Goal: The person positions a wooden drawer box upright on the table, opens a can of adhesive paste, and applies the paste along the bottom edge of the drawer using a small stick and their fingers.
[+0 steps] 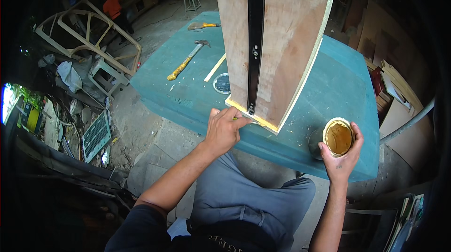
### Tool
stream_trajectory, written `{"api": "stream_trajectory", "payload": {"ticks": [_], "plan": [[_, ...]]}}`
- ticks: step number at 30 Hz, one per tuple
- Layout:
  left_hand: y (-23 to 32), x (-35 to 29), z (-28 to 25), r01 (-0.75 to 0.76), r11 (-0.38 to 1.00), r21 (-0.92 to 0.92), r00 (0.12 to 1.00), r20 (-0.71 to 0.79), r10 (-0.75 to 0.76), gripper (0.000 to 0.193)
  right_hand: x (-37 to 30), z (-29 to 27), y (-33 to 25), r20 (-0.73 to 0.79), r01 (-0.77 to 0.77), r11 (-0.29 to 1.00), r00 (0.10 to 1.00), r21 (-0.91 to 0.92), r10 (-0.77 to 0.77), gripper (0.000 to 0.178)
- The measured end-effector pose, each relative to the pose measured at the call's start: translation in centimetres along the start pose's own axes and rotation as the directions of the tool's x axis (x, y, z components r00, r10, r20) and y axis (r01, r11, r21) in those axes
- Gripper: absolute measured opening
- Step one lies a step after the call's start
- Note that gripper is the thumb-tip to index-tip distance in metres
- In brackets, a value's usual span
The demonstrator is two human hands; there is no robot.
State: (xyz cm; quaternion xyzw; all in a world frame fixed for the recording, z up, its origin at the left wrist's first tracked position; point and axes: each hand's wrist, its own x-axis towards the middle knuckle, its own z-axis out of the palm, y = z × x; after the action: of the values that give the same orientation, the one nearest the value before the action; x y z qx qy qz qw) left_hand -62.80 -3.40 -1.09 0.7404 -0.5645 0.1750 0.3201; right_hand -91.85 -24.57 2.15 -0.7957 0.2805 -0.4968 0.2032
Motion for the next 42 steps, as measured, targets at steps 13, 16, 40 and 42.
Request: {"api": "stream_trajectory", "payload": {"ticks": [13,16,40,42], "plan": [[-1.8,0.8,-0.6,-0.1,0.993,0.059,0.994,0.038,0.098,0.045,0.1,0.0,-0.2,-0.001,0.008,1.0,1.0,0.009,-0.008,0.101],[-1.7,0.9,-1.1,-0.046,0.998,0.042,0.997,0.064,0.043,0.044,0.0,-0.1,-0.1,-0.003,0.012,1.0,1.0,0.013,-0.012,0.101],[-0.9,1.9,-0.2,-0.046,0.991,0.124,0.999,0.002,0.046,0.039,0.2,0.1,-0.1,-0.002,0.011,1.0,1.0,0.018,-0.011,0.1],[-0.6,1.9,-0.2,-0.008,0.991,0.131,1.0,0.01,0.006,0.039,0.3,0.1,-0.1,-0.003,0.01,1.0,1.0,0.018,-0.009,0.1]]}}
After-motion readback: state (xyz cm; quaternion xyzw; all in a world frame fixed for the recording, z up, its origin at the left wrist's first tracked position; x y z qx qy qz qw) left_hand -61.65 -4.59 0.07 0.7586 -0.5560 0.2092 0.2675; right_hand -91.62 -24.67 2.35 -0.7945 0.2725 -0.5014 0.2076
